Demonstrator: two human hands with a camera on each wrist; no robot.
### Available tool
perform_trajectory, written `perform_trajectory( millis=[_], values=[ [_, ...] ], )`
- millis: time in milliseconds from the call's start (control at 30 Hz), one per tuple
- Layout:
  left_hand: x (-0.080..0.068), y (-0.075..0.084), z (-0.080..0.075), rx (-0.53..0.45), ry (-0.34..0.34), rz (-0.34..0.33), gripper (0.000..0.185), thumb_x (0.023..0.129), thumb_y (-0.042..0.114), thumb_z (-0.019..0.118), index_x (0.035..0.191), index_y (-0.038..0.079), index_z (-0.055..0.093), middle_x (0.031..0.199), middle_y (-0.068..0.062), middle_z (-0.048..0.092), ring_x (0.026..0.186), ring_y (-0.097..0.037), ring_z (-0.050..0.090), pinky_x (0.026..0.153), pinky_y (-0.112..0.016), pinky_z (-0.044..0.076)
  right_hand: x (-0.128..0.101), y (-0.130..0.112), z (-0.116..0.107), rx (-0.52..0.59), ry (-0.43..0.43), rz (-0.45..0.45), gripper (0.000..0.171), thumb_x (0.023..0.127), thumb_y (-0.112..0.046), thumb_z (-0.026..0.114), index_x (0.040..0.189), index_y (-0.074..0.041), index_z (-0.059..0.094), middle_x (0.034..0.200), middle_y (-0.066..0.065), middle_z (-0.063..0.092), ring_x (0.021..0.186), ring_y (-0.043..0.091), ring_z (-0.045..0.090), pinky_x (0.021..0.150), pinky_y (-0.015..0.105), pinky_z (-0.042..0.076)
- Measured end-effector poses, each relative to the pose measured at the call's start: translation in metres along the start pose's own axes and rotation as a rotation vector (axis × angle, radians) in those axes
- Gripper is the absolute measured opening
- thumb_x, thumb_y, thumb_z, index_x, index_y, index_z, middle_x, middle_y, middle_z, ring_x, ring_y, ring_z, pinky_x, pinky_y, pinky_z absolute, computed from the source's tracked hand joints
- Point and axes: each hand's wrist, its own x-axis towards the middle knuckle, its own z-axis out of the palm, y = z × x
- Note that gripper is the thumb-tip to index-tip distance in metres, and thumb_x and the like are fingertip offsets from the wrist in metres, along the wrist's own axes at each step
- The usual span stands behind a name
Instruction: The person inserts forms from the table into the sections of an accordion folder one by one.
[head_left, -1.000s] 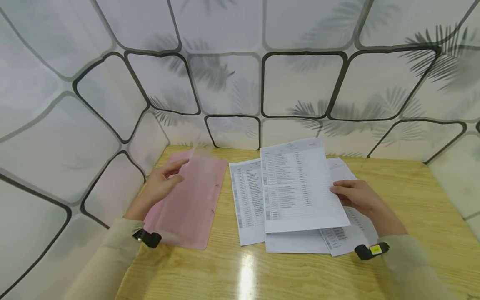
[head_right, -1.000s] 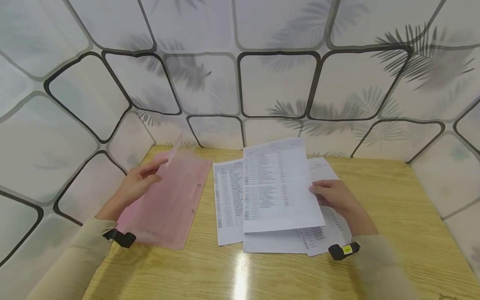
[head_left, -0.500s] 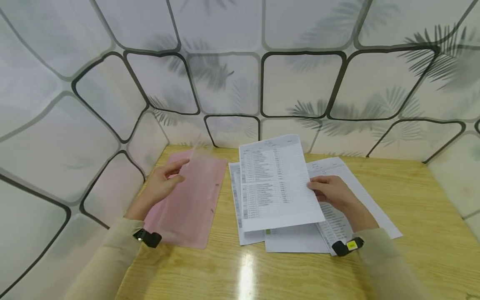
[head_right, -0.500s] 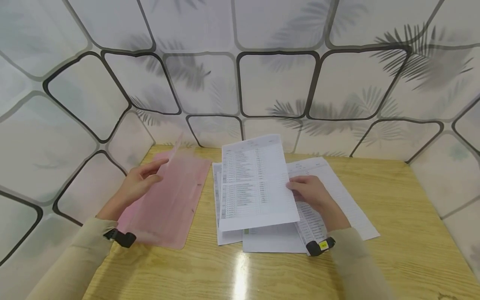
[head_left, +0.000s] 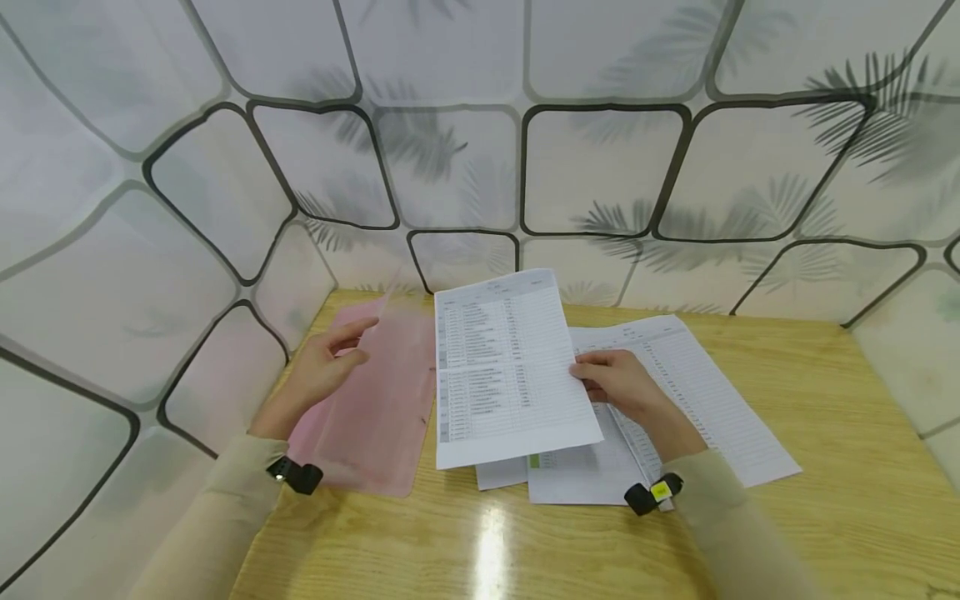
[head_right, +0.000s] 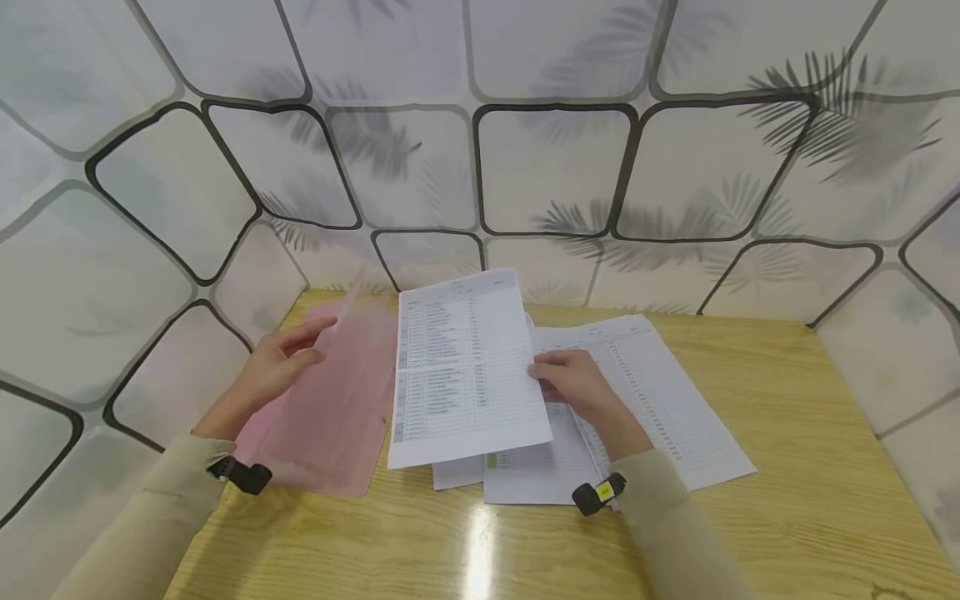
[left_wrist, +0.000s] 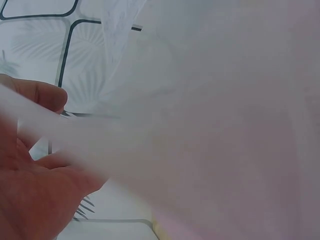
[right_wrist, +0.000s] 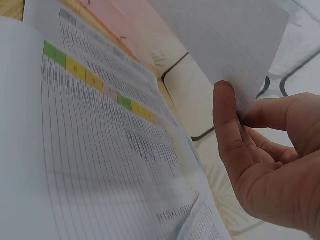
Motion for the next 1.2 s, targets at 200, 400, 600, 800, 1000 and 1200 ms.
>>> perform_trajectory(
  millis=[200,400,600,800,1000,1200],
  values=[
    [-0.002,0.003,0.000,-0.016,0.000,0.011,0.052,0.098,0.003,0.061,0.150,0.007,0.059,0.155,-0.022,0.055,0.138,-0.048,0.056,0.104,-0.058,0.053,0.004,-0.011,0.017,0.039,-0.005,-0.005,0.054,0.103,-0.017,0.065,0.145,0.014,0.052,0.105,0.006,0.073,0.081,0.008,0.070,0.074,0.023,0.059],
    [-0.002,0.004,0.001,-0.014,0.000,0.006,0.053,0.098,0.005,0.061,0.151,0.007,0.058,0.156,-0.021,0.054,0.138,-0.050,0.056,0.105,-0.059,0.053,0.007,-0.021,0.033,0.065,-0.015,-0.016,0.049,0.101,-0.014,0.066,0.141,0.014,0.056,0.103,0.008,0.075,0.081,0.009,0.071,0.072,0.023,0.060],
    [0.000,0.001,0.001,-0.020,0.007,0.032,0.053,0.097,0.003,0.061,0.150,0.005,0.059,0.155,-0.022,0.055,0.135,-0.050,0.058,0.099,-0.043,0.057,0.009,-0.032,0.051,0.082,-0.011,-0.005,0.045,0.101,-0.012,0.066,0.138,0.013,0.059,0.101,0.009,0.075,0.079,0.010,0.071,0.070,0.023,0.059],
    [0.002,-0.001,0.001,-0.042,0.023,0.047,0.053,0.095,-0.001,0.060,0.148,0.003,0.060,0.152,-0.024,0.057,0.131,-0.050,0.062,0.082,-0.013,0.049,0.013,-0.038,0.067,0.104,-0.003,-0.004,0.043,0.100,-0.012,0.067,0.137,0.012,0.062,0.101,0.010,0.075,0.076,0.010,0.071,0.069,0.023,0.060],
    [0.001,0.000,0.001,-0.050,0.015,0.030,0.054,0.095,-0.001,0.060,0.149,0.005,0.060,0.155,-0.023,0.055,0.132,-0.049,0.061,0.082,-0.013,0.048,0.016,-0.041,0.080,0.160,-0.010,-0.006,0.044,0.100,-0.010,0.066,0.138,0.013,0.060,0.099,0.011,0.075,0.074,0.011,0.072,0.069,0.024,0.061],
    [0.001,0.000,0.001,-0.048,0.009,0.020,0.055,0.095,0.000,0.059,0.150,0.005,0.059,0.155,-0.023,0.054,0.133,-0.049,0.061,0.087,-0.018,0.050,0.018,-0.041,0.091,0.208,-0.027,-0.008,0.041,0.100,-0.008,0.066,0.135,0.013,0.061,0.096,0.011,0.076,0.073,0.012,0.073,0.071,0.026,0.063]
  ],
)
